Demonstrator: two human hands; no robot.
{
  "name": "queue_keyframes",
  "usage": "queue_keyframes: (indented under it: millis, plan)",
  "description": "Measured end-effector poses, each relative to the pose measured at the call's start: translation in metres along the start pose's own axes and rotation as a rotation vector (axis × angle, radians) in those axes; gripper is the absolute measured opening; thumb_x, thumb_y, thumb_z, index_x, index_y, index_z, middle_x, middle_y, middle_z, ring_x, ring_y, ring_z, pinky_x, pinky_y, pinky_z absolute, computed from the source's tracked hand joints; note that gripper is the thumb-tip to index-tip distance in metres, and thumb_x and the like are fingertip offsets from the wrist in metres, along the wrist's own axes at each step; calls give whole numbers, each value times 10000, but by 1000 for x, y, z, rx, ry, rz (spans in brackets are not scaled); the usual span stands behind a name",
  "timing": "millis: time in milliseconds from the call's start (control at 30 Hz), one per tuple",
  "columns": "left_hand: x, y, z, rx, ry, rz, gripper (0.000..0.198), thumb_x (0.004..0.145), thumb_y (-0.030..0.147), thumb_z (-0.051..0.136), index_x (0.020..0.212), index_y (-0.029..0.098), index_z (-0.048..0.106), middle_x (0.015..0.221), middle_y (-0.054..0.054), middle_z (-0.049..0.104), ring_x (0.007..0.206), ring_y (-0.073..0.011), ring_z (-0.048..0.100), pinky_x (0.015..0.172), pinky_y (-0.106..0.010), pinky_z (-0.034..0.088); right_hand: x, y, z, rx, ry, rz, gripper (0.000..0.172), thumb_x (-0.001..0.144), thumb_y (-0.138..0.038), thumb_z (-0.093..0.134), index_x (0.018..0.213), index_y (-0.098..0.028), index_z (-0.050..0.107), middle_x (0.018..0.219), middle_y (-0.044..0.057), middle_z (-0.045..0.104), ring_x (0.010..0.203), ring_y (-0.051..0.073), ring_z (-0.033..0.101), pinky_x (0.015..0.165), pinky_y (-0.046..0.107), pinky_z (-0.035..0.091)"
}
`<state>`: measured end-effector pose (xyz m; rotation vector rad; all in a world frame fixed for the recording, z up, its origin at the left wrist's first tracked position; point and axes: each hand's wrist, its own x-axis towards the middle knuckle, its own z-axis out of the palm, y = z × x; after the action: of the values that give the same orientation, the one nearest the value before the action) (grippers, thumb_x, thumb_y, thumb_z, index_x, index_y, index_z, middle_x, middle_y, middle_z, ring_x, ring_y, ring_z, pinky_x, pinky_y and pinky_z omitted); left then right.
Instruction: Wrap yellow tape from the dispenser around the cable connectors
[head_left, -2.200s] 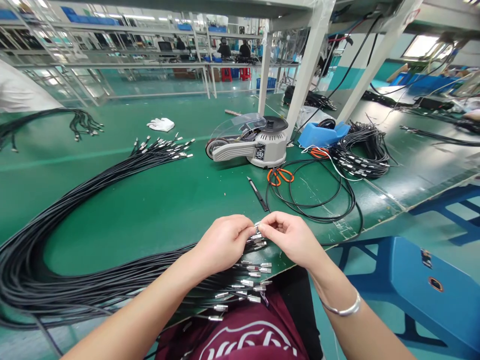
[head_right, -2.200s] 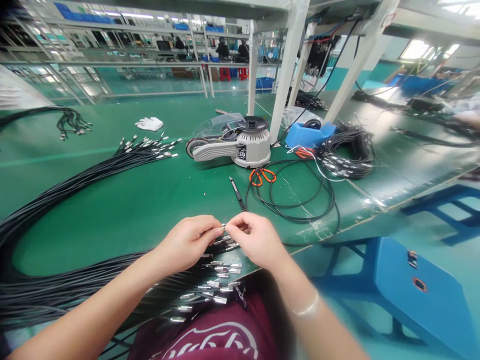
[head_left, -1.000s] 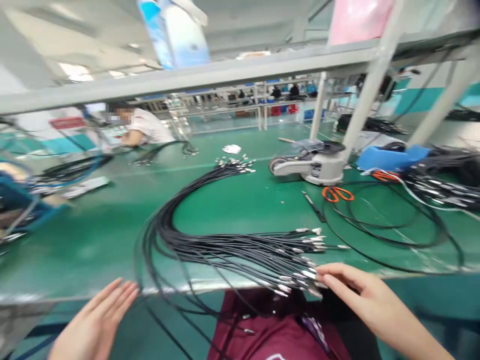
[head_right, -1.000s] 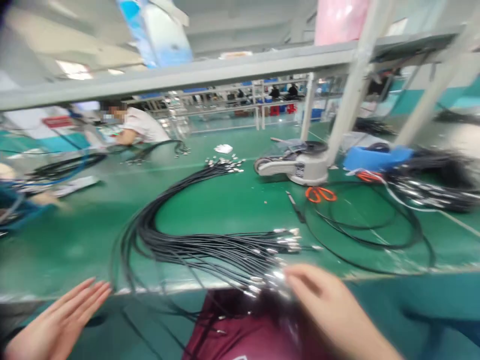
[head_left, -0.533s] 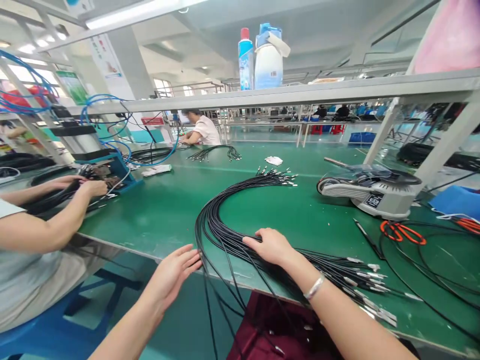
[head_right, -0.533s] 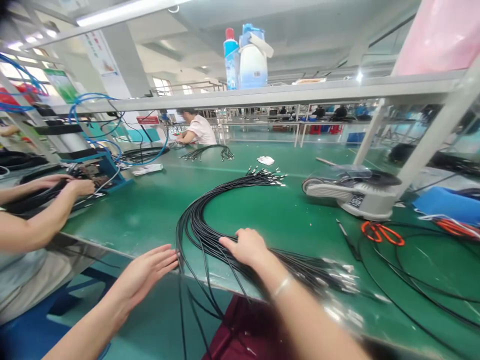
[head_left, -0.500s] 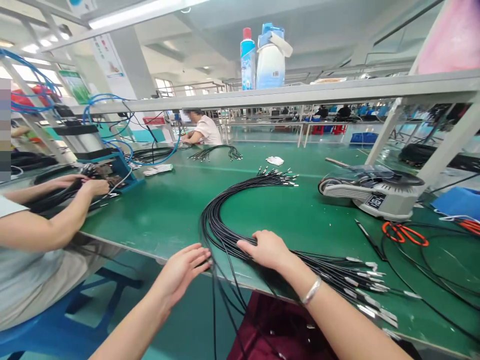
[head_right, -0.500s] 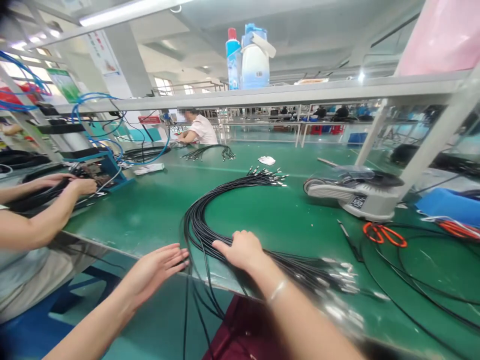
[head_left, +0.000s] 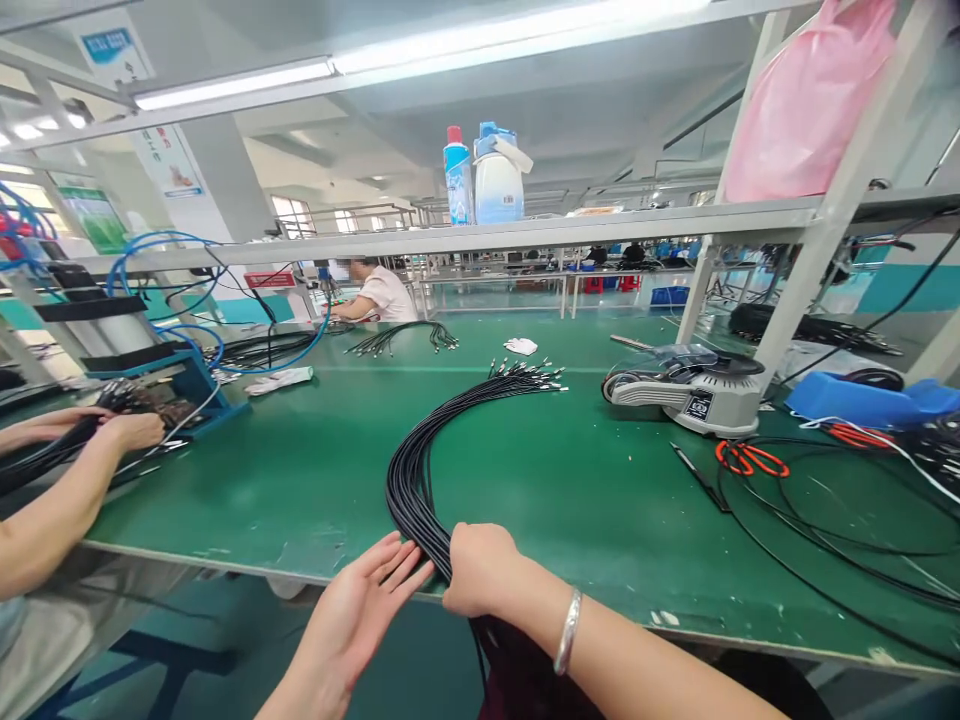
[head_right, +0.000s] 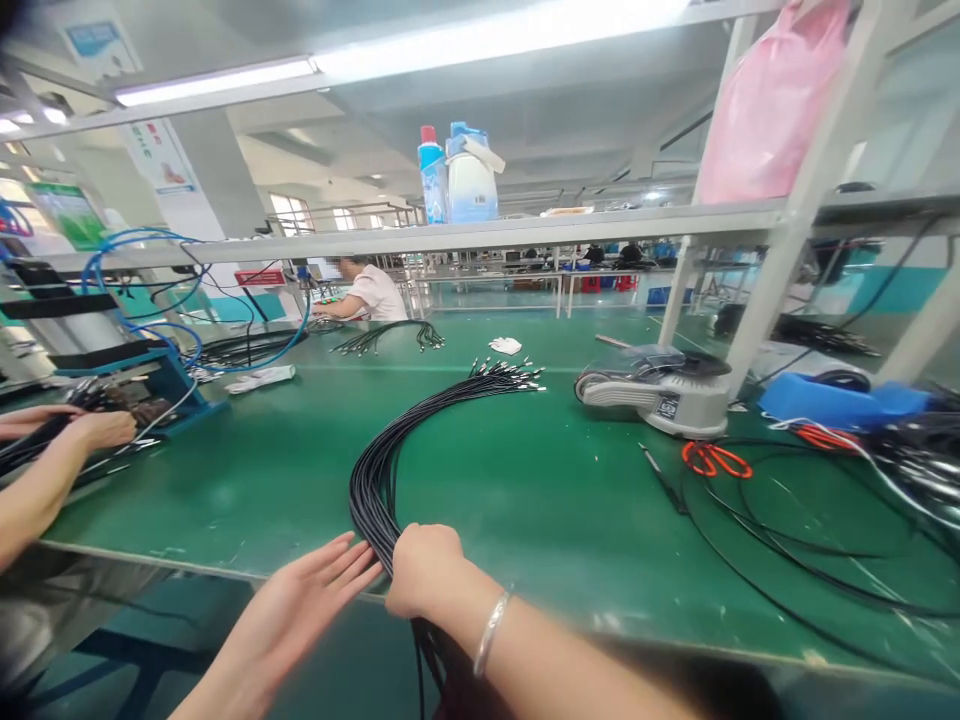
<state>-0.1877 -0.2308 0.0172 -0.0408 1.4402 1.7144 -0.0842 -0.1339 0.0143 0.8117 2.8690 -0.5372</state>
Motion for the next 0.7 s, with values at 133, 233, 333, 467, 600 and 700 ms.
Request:
queue_keyframes:
  millis: [133, 233, 333, 467, 600, 700]
  plan:
    - [0, 1, -13, 1, -45, -10, 377, 716, 98, 556, 1087, 114, 486, 1148, -157, 580, 1057, -236, 610, 986, -469, 503, 1, -6, 1, 58, -8, 40, 406, 548, -233, 610, 933, -106, 597, 937, 161, 645, 865, 306, 638, 739, 384, 519]
    - [1, -4, -19, 9, -98, -31, 390, 709, 117, 584, 1088, 115, 491, 1203, -157, 559, 1081, -254, 598, 954, -464, 530, -1, 0, 2, 159, 17, 101, 457, 529, -204, 594, 972, -96, 571, 973, 172, 639, 919, 318, 626, 768, 396, 509]
    - [-2, -10, -21, 47, -152, -37, 400, 708, 133, 596, 1095, 124, 495, 1214, -147, 561, 1101, -254, 588, 941, -450, 541, -4, 15, 0, 228, 27, 114, 456, 539, -208, 568, 983, -113, 533, 938, 154, 652, 898, 289, 639, 710, 348, 518]
    - [0, -10, -15, -21, -226, -112, 458, 749, 284, 584, 1154, 125, 440, 1208, -181, 555, 1113, -273, 579, 935, -426, 543, -15, 38, -27, 609, -123, 61, 338, 575, -218, 509, 908, -163, 477, 611, -8, 600, 584, 170, 633, 457, 211, 454]
    - [28, 4, 5, -94, -323, -143, 533, 742, 443, 577, 1119, 99, 425, 1118, -197, 590, 1042, -274, 615, 906, -406, 550, -43, 53, -83, 539, -189, -44, 221, 571, -230, 558, 772, -176, 483, 574, -37, 567, 471, 121, 559, 398, 180, 389]
    - [63, 20, 25, 13, -398, -124, 498, 757, 492, 534, 1031, 79, 487, 971, -171, 638, 870, -228, 664, 805, -362, 575, -78, 57, -116, 256, -220, -100, 186, 582, -224, 558, 763, -204, 518, 544, -31, 564, 443, 135, 546, 371, 190, 346]
